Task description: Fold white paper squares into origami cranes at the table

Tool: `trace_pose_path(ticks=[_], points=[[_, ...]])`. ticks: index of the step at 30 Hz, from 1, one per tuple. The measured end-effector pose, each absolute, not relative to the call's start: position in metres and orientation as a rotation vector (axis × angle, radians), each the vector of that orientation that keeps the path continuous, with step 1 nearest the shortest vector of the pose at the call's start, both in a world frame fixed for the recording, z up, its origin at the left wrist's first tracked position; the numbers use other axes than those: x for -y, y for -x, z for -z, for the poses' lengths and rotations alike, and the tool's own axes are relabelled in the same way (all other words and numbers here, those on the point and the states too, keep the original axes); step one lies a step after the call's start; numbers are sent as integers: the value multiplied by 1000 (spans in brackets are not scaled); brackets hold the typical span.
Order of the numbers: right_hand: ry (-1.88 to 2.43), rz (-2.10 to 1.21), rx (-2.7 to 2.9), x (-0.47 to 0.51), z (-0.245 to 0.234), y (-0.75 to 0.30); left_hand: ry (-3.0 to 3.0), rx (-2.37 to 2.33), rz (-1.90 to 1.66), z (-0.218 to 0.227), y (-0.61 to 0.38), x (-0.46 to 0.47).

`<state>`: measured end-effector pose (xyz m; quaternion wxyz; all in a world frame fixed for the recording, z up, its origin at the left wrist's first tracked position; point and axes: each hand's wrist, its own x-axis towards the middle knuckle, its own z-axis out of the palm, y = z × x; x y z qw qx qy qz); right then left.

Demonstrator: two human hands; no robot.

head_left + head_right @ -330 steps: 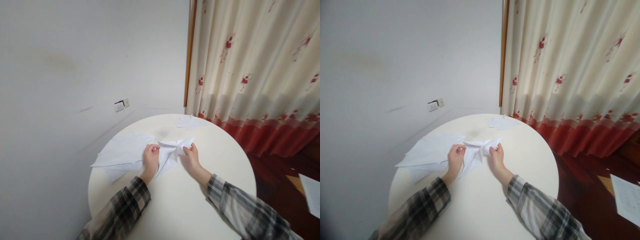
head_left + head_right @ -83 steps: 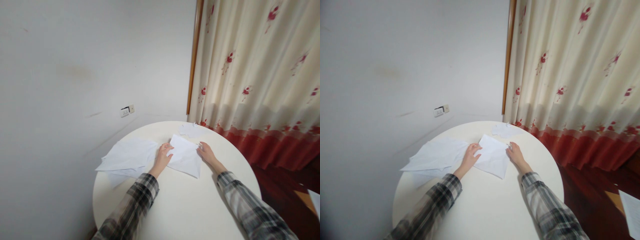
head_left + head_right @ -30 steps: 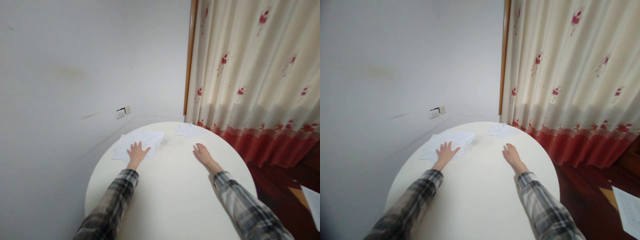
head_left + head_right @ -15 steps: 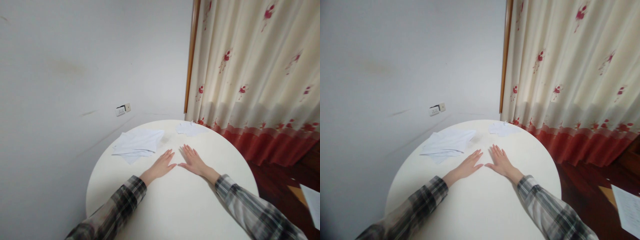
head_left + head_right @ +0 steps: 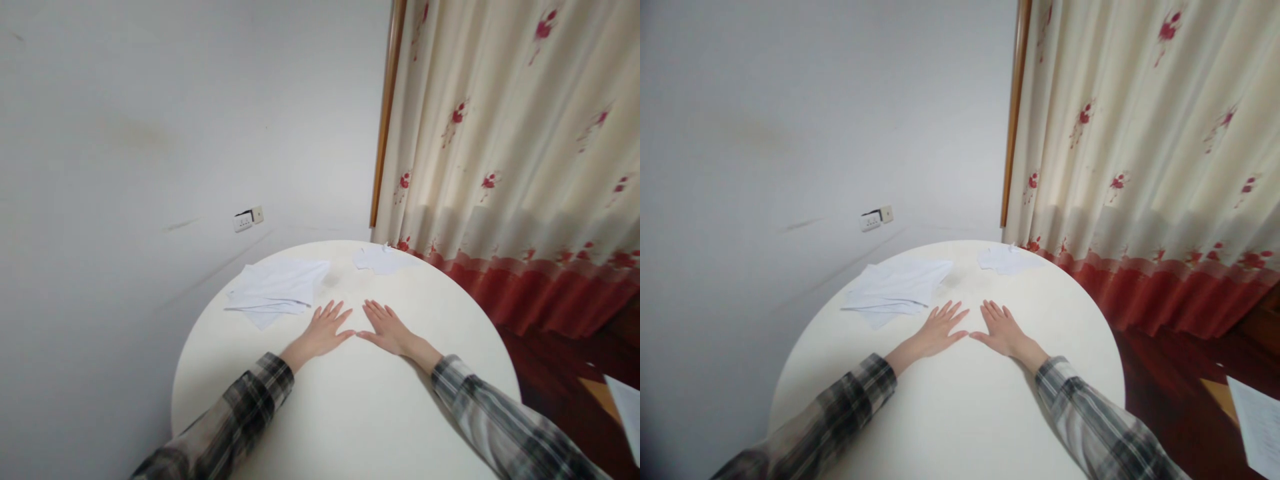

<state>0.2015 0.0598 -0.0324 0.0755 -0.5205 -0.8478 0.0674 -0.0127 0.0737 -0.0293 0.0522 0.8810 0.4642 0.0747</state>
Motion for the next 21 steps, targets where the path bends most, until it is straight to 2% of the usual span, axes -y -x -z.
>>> trace_pose_path(ticks=[21], points=[[1608, -247, 2543, -61, 30, -200, -2687, -1414, -215, 32, 14, -78]])
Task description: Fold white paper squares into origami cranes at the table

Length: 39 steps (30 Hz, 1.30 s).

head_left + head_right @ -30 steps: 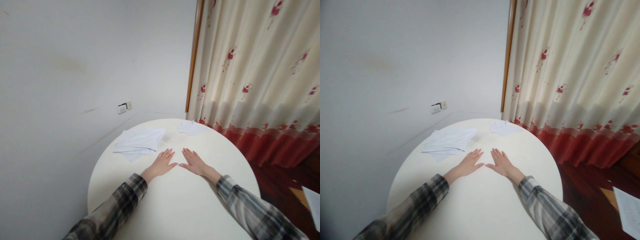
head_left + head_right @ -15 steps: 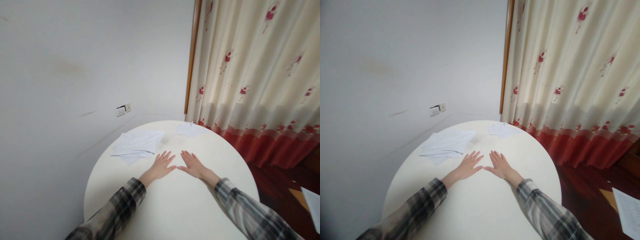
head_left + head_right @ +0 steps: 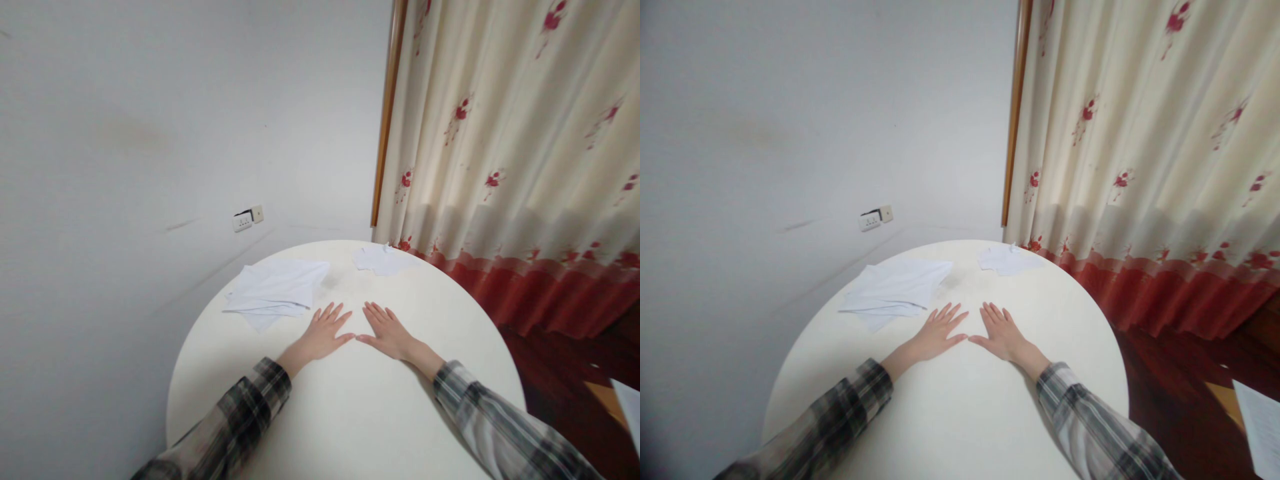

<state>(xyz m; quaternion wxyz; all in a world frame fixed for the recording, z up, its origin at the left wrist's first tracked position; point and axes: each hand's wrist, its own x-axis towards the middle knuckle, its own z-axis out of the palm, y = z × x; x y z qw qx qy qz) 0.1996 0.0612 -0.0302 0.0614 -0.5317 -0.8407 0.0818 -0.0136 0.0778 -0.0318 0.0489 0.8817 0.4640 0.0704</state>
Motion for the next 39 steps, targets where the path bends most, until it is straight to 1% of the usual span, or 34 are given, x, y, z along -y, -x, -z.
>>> trace_pose_path(ticks=[16, 39], points=[[1602, -272, 2537, -55, 21, -197, -2685, -1416, -210, 31, 14, -78], [1600, -278, 2533, -56, 20, -198, -2685, -1414, -199, 27, 13, -76]])
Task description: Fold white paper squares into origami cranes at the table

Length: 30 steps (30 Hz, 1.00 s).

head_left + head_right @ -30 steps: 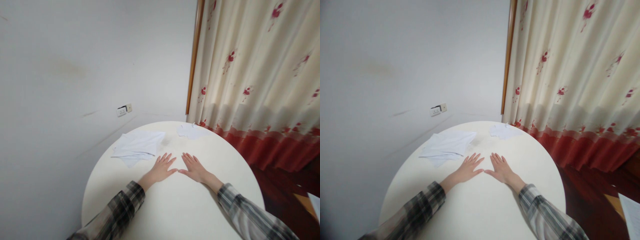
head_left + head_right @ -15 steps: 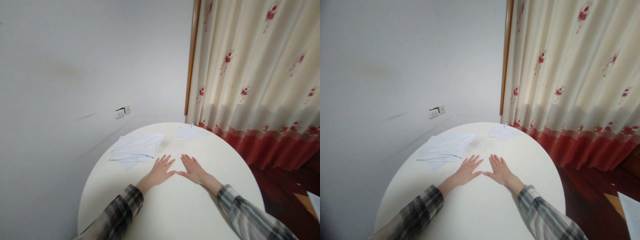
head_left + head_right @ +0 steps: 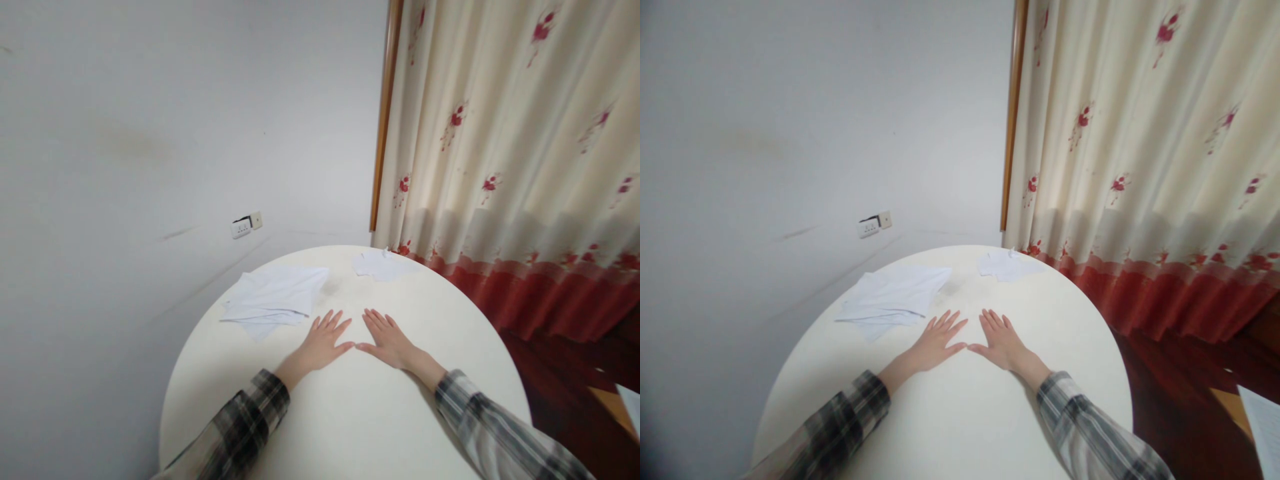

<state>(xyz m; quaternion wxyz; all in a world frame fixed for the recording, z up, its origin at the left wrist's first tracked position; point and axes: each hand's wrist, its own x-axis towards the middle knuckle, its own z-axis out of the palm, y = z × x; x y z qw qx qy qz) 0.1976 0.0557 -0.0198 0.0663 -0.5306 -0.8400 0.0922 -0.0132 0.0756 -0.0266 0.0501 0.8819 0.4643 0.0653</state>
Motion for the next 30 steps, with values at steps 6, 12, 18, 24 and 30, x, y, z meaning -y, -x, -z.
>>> trace_pose_path(ticks=[6, 12, 18, 24, 30], points=[[1612, -283, 2521, -56, 20, -197, -2687, -1420, -203, 27, 13, -75], [1613, -263, 2533, -58, 24, -198, -2692, -1418, -230, 29, 14, -76], [1609, -259, 2536, -62, 26, -198, -2691, -1418, -241, 31, 15, -78], [1609, -243, 2523, -63, 28, -198, -2688, -1443, -295, 30, 15, -76], [1608, -223, 2494, -65, 31, -199, -2740, -1454, -412, 30, 14, -75]])
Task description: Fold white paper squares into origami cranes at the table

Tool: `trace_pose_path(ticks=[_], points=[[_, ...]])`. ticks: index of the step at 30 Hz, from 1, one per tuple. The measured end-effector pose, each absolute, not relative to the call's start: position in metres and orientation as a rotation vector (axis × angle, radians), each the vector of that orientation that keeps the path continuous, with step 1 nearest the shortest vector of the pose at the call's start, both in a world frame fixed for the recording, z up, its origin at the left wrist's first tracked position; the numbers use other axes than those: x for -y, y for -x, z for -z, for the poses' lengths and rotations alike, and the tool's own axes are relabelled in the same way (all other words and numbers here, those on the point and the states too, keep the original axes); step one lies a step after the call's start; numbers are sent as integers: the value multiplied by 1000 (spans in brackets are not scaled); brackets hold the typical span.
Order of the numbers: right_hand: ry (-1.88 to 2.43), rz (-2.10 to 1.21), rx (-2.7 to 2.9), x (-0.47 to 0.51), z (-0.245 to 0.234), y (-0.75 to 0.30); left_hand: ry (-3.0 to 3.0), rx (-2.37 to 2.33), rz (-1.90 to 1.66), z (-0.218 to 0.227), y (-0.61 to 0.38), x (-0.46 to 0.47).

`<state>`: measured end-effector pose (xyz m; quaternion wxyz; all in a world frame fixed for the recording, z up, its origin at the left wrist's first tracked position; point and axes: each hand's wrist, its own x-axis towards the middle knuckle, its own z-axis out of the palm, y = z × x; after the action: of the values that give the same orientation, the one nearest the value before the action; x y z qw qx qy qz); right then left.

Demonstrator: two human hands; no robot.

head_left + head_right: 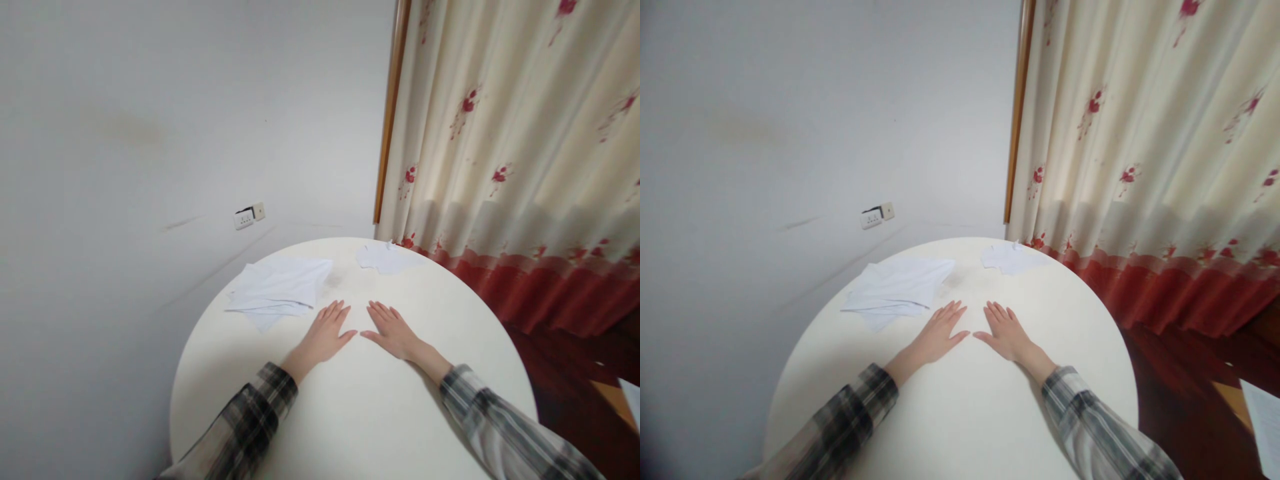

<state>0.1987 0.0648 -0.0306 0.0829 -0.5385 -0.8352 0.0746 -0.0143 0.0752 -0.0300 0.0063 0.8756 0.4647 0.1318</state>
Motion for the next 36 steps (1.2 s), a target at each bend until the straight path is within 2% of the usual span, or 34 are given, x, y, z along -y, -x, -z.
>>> trace_pose_path(ticks=[9, 15, 28, 33, 36], points=[[1647, -164, 2395, -64, 31, -192, -2817, -1522, -601, 28, 13, -77], [1669, -164, 2382, -64, 33, -191, -2703, -1754, -724, 21, 11, -75], [1649, -216, 2390, -64, 32, -194, -2507, -2225, -622, 32, 18, -85], [1537, -219, 2315, -67, 41, -197, -2578, -2189, -936, 18, 18, -79], [1440, -196, 2045, -73, 44, -203, -2699, -1960, -1137, 8, 12, -70]])
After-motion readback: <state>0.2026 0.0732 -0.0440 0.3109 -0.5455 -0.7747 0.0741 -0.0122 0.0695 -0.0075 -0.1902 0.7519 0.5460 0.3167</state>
